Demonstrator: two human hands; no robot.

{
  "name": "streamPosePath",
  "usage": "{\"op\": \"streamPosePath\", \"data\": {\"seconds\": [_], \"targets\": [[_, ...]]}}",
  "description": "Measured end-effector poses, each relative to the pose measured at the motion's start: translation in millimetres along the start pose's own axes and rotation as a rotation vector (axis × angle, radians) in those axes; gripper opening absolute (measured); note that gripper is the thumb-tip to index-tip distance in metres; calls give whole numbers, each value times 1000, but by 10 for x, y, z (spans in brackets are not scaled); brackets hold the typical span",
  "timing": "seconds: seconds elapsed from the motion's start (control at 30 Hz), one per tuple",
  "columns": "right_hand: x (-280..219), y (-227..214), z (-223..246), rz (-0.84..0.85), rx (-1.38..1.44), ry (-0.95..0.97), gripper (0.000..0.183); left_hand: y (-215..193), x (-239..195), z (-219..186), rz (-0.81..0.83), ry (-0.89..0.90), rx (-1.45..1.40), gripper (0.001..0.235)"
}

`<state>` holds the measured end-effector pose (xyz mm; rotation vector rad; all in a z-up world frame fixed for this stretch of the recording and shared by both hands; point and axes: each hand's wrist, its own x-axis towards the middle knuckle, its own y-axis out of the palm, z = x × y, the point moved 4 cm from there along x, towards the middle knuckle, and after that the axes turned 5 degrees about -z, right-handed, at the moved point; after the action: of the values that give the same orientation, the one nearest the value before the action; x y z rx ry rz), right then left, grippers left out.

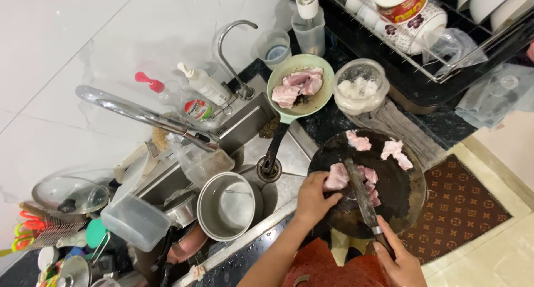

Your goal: The person rinses pieces of raw pork under the tap in a colander in the kitchen sink, then places the pork on an upturned wok used as a cutting surface and cuts it into smaller pieces with a knife, transferring cut pieces back into the colander.

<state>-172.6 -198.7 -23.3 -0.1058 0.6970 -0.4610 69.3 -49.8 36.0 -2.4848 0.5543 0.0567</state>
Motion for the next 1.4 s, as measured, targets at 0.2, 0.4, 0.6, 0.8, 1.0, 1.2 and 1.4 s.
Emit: {"op": "streamPosePath", "data": {"seconds": [0.2, 0.4, 0.6, 0.8, 1.0, 1.2, 1.4], "targets": [[-106, -38, 99, -32, -47, 17, 68, -20, 15, 47, -19, -53, 59, 40], [-227, -117, -165, -83, 28, 80, 68, 2, -210, 417, -79, 793, 296, 16], [-318, -150, -170, -106, -97, -64, 71, -295, -195, -32, -137, 445, 43, 32], [-364, -167, -78, -81, -164, -59, 70, -116, -107, 256, 185, 239, 107, 55], [-389, -157, -18, -91, -133, -56, 70, 148, -117, 790, 188, -63, -115, 31], [-435, -114, 140, -141, -74, -173, 70, 355, -99, 680, 236, -339, -571, 24], [-464, -196, 211, -234, -69, -253, 69, 145, 28, 241, 217, -29, -662, 20]]}}
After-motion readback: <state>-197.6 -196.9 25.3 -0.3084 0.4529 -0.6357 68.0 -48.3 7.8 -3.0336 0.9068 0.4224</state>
